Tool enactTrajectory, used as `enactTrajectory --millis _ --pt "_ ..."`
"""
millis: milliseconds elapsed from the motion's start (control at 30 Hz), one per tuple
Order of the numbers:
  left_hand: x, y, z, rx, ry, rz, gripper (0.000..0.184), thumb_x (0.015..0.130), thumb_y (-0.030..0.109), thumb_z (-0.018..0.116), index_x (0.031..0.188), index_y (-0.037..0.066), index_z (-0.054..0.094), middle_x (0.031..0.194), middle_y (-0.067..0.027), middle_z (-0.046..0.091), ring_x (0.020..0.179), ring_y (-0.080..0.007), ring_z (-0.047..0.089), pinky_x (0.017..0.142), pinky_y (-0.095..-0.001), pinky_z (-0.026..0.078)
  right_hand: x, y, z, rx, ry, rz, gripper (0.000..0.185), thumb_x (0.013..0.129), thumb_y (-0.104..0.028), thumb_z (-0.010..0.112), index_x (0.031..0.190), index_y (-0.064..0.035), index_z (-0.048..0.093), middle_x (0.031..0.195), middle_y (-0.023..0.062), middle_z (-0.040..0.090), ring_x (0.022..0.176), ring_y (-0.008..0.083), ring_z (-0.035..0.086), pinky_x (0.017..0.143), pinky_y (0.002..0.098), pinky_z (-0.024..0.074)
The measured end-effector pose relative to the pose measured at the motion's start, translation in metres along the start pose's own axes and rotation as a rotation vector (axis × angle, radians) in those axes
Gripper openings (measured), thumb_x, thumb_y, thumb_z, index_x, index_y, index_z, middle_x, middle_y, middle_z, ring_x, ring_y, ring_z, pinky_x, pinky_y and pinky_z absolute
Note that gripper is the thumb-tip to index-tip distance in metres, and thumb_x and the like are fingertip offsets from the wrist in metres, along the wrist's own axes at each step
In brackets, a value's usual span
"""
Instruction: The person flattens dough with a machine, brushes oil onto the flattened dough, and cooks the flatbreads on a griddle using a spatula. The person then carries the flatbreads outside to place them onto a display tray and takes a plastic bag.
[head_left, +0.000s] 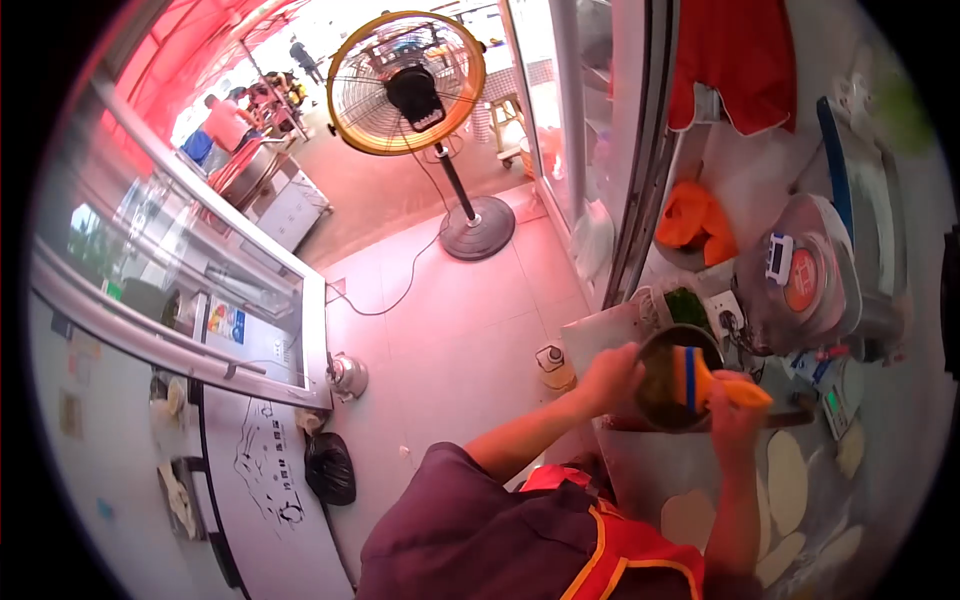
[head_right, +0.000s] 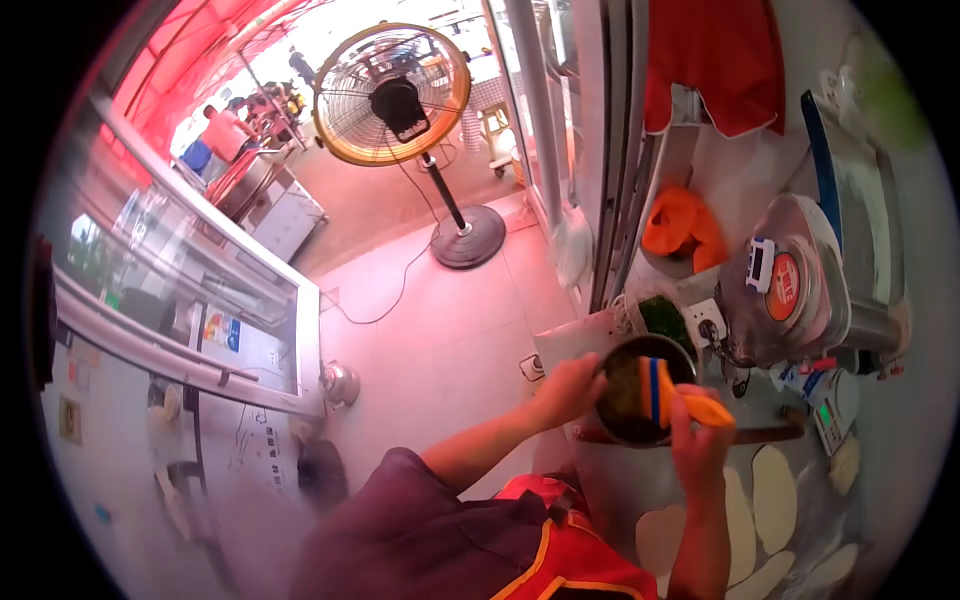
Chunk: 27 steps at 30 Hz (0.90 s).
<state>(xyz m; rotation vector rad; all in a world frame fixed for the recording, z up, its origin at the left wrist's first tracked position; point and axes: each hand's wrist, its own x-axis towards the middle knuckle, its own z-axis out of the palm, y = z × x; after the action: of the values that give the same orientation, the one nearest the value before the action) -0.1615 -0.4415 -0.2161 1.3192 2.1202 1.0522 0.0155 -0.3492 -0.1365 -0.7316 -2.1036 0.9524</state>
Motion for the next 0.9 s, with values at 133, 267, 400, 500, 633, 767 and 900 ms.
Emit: enactTrajectory --millis 133,267,400,500,633,767,900 --pt "-0.01 0.011 0.033 -0.032 0.006 0.212 0.018 0.082 0.018 0.048 0.082 0.0 0.047 0.076 -0.0254 0.054 0.073 -0.0437 0.052 0.063 -0.0507 0.041 -0.031 0.007 -0.035 0.117 0.093 0.155 0.012 0.085 -0.009 0.052 0.083 0.0011 0.059 0.071 0.0044 0.057 0.059 0.009 0.053 0.054 0.0232 0.0428" --pt "-0.006 0.028 0.077 0.153 -0.186 0.356 0.015 0.079 0.011 0.05 0.086 -0.001 0.046 0.072 -0.0257 0.054 0.071 -0.0432 0.054 0.06 -0.05 0.041 -0.066 0.027 -0.079 0.322 0.383 0.328 0.015 0.085 -0.014 0.056 0.087 0.0002 0.059 0.067 0.0019 0.055 0.057 0.0067 0.051 0.053 0.0208 0.0417" --pt "-0.012 0.08 0.118 -0.033 -0.164 0.337 0.017 0.079 0.013 0.05 0.072 -0.002 0.047 0.066 -0.0252 0.054 0.066 -0.0426 0.054 0.056 -0.0488 0.042 -0.112 0.078 -0.131 0.464 0.489 0.521 0.022 0.083 -0.019 0.059 0.088 0.0019 0.061 0.066 0.0056 0.058 0.057 0.0101 0.056 0.054 0.0235 0.0464" --pt "-0.014 0.099 0.161 -0.104 -0.306 0.146 0.019 0.08 0.015 0.05 0.072 -0.002 0.047 0.064 -0.0243 0.054 0.064 -0.041 0.056 0.055 -0.0463 0.043 -0.144 0.116 -0.168 0.668 0.573 0.616 0.025 0.082 -0.02 0.059 0.09 0.0038 0.061 0.068 0.0068 0.06 0.058 0.0115 0.058 0.055 0.0242 0.0485" --pt "-0.024 0.135 0.195 -0.109 -0.353 0.102 0.021 0.082 0.016 0.05 0.072 -0.002 0.048 0.061 -0.0234 0.054 0.057 -0.0362 0.058 0.053 -0.0421 0.044 -0.182 0.145 -0.197 0.892 0.692 0.733 0.025 0.082 -0.019 0.06 0.092 0.0033 0.062 0.072 0.0081 0.061 0.06 0.0131 0.059 0.056 0.0242 0.0501" --pt "-0.025 0.125 0.247 -0.095 -0.315 0.198 0.026 0.084 0.014 0.05 0.066 -0.001 0.04 0.051 -0.0117 0.047 0.048 -0.0213 0.06 0.043 -0.0326 0.043 -0.211 0.18 -0.229 1.102 0.715 0.717 0.021 0.083 -0.016 0.058 0.094 0.0024 0.06 0.072 0.0088 0.061 0.06 0.0137 0.06 0.057 0.0246 0.0508" --pt "-0.042 0.153 0.25 -0.291 -0.31 -0.054 0.021 0.083 0.014 0.051 0.069 -0.002 0.047 0.056 -0.0121 0.053 0.046 -0.018 0.056 0.044 -0.0321 0.044 -0.232 0.215 -0.271 1.175 0.802 0.629 0.018 0.084 -0.013 0.056 0.095 0.0022 0.059 0.07 0.009 0.061 0.06 0.0142 0.06 0.059 0.0242 0.0509"
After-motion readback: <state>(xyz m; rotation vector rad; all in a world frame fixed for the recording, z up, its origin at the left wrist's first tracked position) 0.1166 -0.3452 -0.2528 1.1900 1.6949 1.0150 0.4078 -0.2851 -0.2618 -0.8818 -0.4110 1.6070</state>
